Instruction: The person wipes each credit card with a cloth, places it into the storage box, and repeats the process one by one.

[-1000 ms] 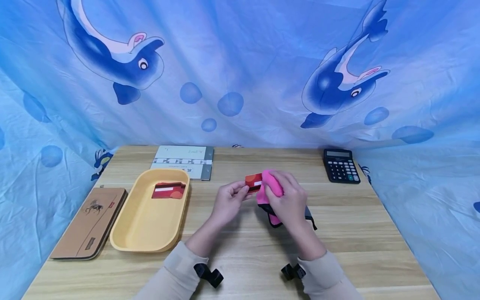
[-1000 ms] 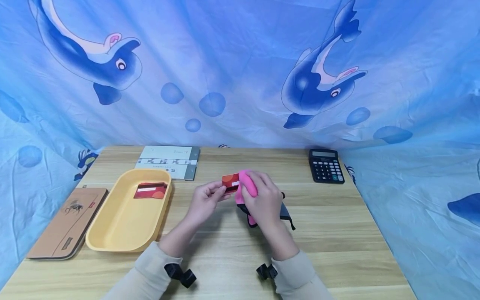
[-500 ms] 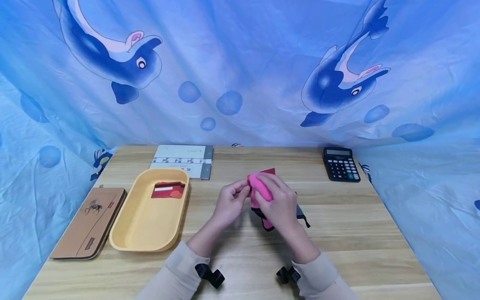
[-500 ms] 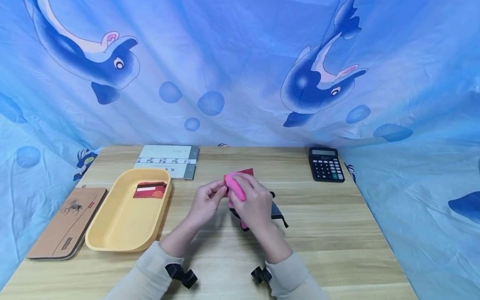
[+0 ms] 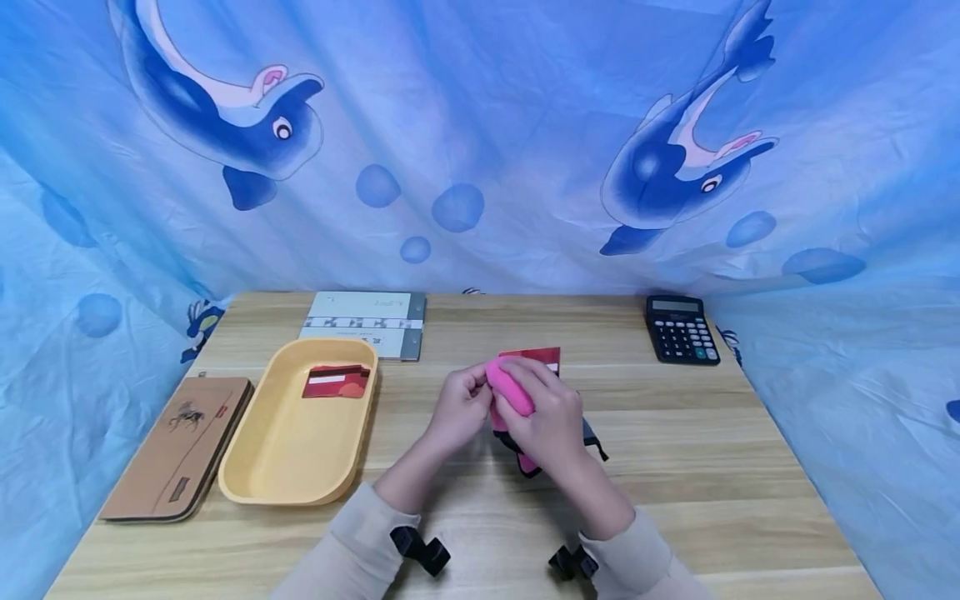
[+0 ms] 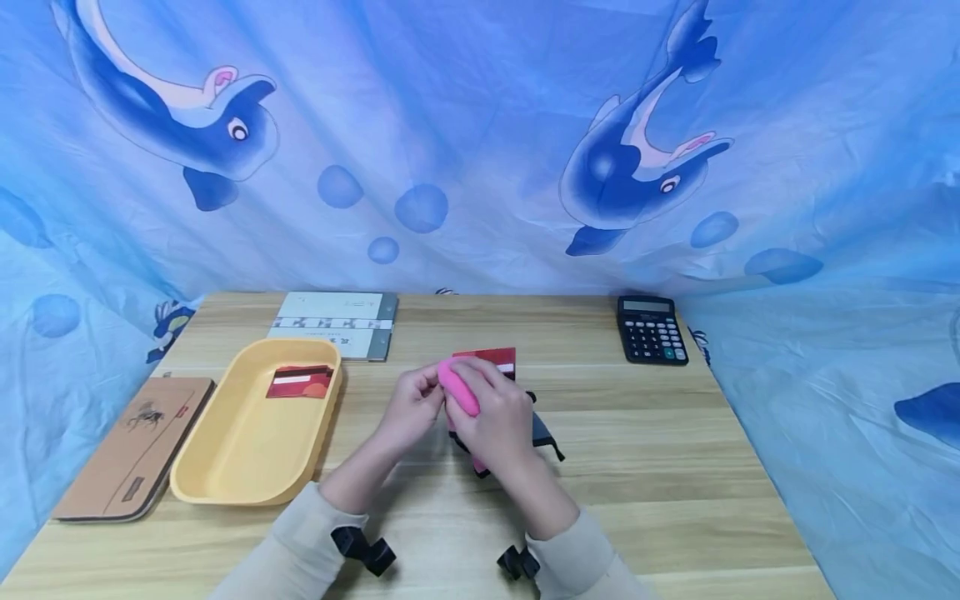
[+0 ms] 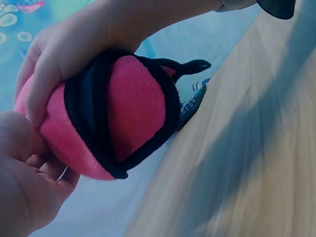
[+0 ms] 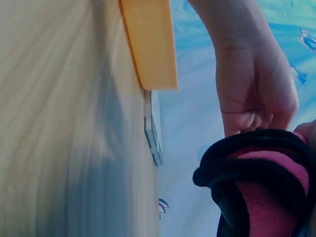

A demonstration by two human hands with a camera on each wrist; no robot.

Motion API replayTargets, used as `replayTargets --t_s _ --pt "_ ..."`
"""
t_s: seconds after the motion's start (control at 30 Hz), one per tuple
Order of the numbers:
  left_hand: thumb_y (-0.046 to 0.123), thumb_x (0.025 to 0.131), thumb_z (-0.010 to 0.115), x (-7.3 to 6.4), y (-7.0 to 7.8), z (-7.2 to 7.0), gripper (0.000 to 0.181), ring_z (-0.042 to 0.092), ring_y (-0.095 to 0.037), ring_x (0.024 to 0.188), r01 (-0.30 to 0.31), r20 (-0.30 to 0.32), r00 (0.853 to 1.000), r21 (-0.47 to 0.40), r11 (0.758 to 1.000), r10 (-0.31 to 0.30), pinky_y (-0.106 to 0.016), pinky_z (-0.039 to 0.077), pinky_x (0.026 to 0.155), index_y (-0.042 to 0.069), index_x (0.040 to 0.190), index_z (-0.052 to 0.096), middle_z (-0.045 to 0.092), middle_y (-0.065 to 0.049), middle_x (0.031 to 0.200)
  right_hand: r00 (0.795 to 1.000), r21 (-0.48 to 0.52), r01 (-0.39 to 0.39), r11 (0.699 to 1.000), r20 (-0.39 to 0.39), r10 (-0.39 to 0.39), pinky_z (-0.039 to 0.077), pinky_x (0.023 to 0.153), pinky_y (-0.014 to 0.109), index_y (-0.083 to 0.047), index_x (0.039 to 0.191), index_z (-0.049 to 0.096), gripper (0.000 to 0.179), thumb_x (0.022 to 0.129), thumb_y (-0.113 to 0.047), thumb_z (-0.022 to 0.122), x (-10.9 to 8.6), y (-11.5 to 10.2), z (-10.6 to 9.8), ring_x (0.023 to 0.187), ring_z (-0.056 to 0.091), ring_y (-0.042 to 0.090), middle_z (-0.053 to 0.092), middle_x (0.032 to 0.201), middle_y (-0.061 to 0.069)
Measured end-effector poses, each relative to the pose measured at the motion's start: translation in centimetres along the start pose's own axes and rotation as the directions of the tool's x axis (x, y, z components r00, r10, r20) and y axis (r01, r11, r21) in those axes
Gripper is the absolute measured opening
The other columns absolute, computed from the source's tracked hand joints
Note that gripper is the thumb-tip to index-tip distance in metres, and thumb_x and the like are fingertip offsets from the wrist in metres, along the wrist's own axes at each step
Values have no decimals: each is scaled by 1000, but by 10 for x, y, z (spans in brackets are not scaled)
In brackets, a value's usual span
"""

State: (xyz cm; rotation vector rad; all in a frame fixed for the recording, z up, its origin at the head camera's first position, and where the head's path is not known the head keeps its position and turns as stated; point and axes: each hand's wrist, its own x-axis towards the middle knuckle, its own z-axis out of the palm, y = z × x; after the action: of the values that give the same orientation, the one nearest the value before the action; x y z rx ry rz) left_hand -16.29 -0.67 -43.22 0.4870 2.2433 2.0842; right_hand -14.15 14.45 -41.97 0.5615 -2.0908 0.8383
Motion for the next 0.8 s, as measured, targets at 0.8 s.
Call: replayTargets --t_s 0.8 --pt "7 101 61 -5 -5 -30 25 75 -27 88 168 -228 956 -86 982 -183 -31 60 85 1 125 67 73 -15 112 977 -147 -208 967 -76 199 61 76 51 -4 111 77 33 80 -13 85 -10 51 -27 95 73 33 74 107 15"
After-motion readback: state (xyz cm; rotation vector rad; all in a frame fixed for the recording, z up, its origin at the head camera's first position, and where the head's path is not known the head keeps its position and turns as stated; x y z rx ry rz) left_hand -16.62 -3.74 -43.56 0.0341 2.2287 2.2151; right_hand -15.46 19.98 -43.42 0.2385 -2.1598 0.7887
